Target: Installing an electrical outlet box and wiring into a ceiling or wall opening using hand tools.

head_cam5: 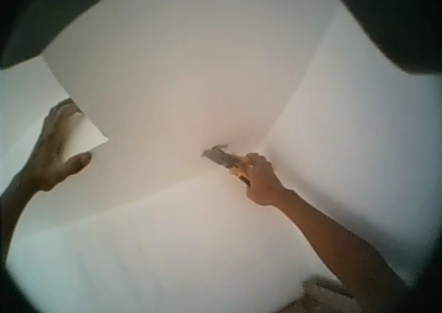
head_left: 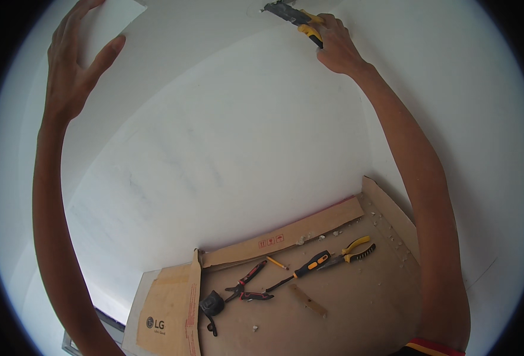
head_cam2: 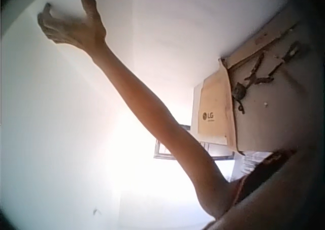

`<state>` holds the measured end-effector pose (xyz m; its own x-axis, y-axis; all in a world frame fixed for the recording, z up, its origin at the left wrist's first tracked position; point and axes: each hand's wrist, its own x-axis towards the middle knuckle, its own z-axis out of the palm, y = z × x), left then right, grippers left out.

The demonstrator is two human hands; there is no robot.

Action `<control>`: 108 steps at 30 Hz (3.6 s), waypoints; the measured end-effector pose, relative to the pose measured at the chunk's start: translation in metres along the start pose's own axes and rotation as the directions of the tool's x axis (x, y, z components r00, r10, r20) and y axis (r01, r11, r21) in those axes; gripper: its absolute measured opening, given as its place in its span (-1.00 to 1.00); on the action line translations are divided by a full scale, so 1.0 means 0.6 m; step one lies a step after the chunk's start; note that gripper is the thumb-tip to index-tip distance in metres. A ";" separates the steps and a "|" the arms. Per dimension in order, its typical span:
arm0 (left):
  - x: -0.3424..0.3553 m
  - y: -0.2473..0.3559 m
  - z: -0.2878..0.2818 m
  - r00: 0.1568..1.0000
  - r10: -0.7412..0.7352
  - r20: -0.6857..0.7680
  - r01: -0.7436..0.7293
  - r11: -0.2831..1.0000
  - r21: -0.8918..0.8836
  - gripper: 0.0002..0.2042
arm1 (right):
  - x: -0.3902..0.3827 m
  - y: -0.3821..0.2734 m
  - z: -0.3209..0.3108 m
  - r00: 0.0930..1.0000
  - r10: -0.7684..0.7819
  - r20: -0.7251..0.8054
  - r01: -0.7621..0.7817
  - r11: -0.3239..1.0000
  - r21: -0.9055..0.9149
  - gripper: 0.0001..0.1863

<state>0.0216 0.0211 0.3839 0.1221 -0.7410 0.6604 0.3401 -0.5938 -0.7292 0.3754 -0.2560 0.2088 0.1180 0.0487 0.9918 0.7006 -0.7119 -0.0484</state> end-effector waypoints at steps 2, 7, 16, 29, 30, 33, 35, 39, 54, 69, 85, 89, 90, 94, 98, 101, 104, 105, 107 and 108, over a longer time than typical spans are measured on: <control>-0.002 -0.002 0.007 0.999 -0.035 -0.005 0.035 0.999 -0.042 -0.22 | -0.002 0.002 0.012 0.997 -0.014 -0.070 0.014 1.000 0.012 -0.34; -0.001 -0.005 0.011 0.999 0.005 -0.036 -0.007 0.998 -0.062 -0.24 | -0.009 -0.006 0.007 1.000 0.013 -0.020 -0.011 0.998 0.070 -0.34; 0.006 0.020 -0.006 0.997 0.052 -0.060 -0.054 0.998 -0.041 -0.25 | 0.000 -0.010 0.013 0.992 -0.062 -0.113 0.052 0.994 -0.092 -0.42; 0.012 0.070 -0.046 0.991 -0.062 0.118 0.059 0.998 0.031 -0.27 | -0.009 -0.002 -0.006 0.996 0.005 -0.087 -0.013 0.996 -0.085 -0.35; 0.010 0.052 -0.039 0.989 -0.061 0.131 0.050 0.995 0.086 -0.28 | -0.008 -0.009 -0.003 0.996 0.001 -0.090 -0.008 0.997 -0.076 -0.35; 0.000 -0.002 0.008 0.997 0.051 -0.064 -0.054 0.997 -0.048 -0.26 | -0.007 -0.014 -0.005 0.997 0.039 -0.060 -0.044 0.996 -0.082 -0.32; 0.001 0.000 0.011 0.996 0.053 -0.074 -0.058 0.996 -0.066 -0.26 | 0.010 0.015 -0.006 0.995 -0.071 -0.070 0.061 0.989 -0.137 -0.32; 0.001 0.004 0.003 0.997 0.036 -0.063 -0.041 0.996 -0.075 -0.29 | 0.025 0.003 -0.017 0.999 -0.052 0.002 0.052 0.987 -0.154 -0.32; 0.012 0.095 -0.054 0.998 -0.042 0.043 0.041 0.999 0.026 -0.29 | -0.005 -0.010 -0.002 0.976 -0.082 -0.204 0.038 0.977 -0.208 -0.46; 0.013 0.098 -0.054 0.996 -0.063 0.068 0.062 0.998 0.024 -0.29 | -0.036 -0.051 -0.037 0.991 0.103 0.091 -0.094 0.991 -0.100 -0.39; 0.015 0.073 -0.051 0.989 -0.092 0.117 0.080 0.991 0.108 -0.29 | -0.002 -0.008 -0.008 0.996 -0.032 -0.080 0.018 0.986 -0.168 -0.29; 0.013 0.095 -0.054 0.999 -0.026 0.031 0.026 1.000 -0.007 -0.30 | 0.006 -0.008 -0.022 0.997 -0.070 -0.039 0.056 0.957 -0.285 -0.33; 0.014 0.095 -0.058 0.998 -0.042 0.053 0.042 0.999 -0.008 -0.30 | 0.008 -0.011 -0.028 0.997 -0.070 -0.036 0.057 0.956 -0.287 -0.33; 0.013 0.072 -0.053 0.985 -0.120 0.120 0.113 0.992 0.059 -0.31 | -0.024 -0.081 -0.039 0.993 0.108 0.047 -0.090 0.954 -0.287 -0.50; 0.011 0.102 -0.056 0.996 -0.071 0.054 0.070 0.997 0.021 -0.31 | -0.040 -0.073 -0.041 0.994 0.093 -0.055 -0.104 0.962 -0.251 -0.66; 0.017 0.079 -0.055 0.994 -0.078 0.075 0.076 0.997 0.025 -0.31 | -0.024 -0.031 -0.032 0.988 -0.043 -0.150 0.005 0.968 -0.250 -0.57; 0.013 0.064 -0.049 0.988 -0.106 0.116 0.101 0.994 0.050 -0.31 | -0.012 -0.028 -0.019 0.981 -0.080 -0.178 0.026 0.957 -0.290 -0.47; 0.013 0.062 -0.049 0.987 -0.113 0.119 0.104 0.992 0.077 -0.31 | -0.009 -0.030 -0.018 0.991 -0.022 -0.133 -0.017 0.960 -0.279 -0.41; 0.012 0.059 -0.049 0.987 -0.106 0.120 0.097 0.992 0.084 -0.31 | -0.013 -0.033 -0.021 0.991 -0.038 -0.130 -0.004 0.951 -0.311 -0.42; 0.016 0.064 -0.050 0.988 -0.099 0.118 0.089 0.992 0.088 -0.31 | -0.016 -0.035 -0.026 0.990 -0.054 -0.128 0.006 0.938 -0.346 -0.42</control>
<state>0.0078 -0.0180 0.3570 0.1966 -0.6364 0.7459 0.4304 -0.6275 -0.6489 0.3485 -0.2525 0.2024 -0.0106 -0.0032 0.9999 0.4148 -0.9099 0.0015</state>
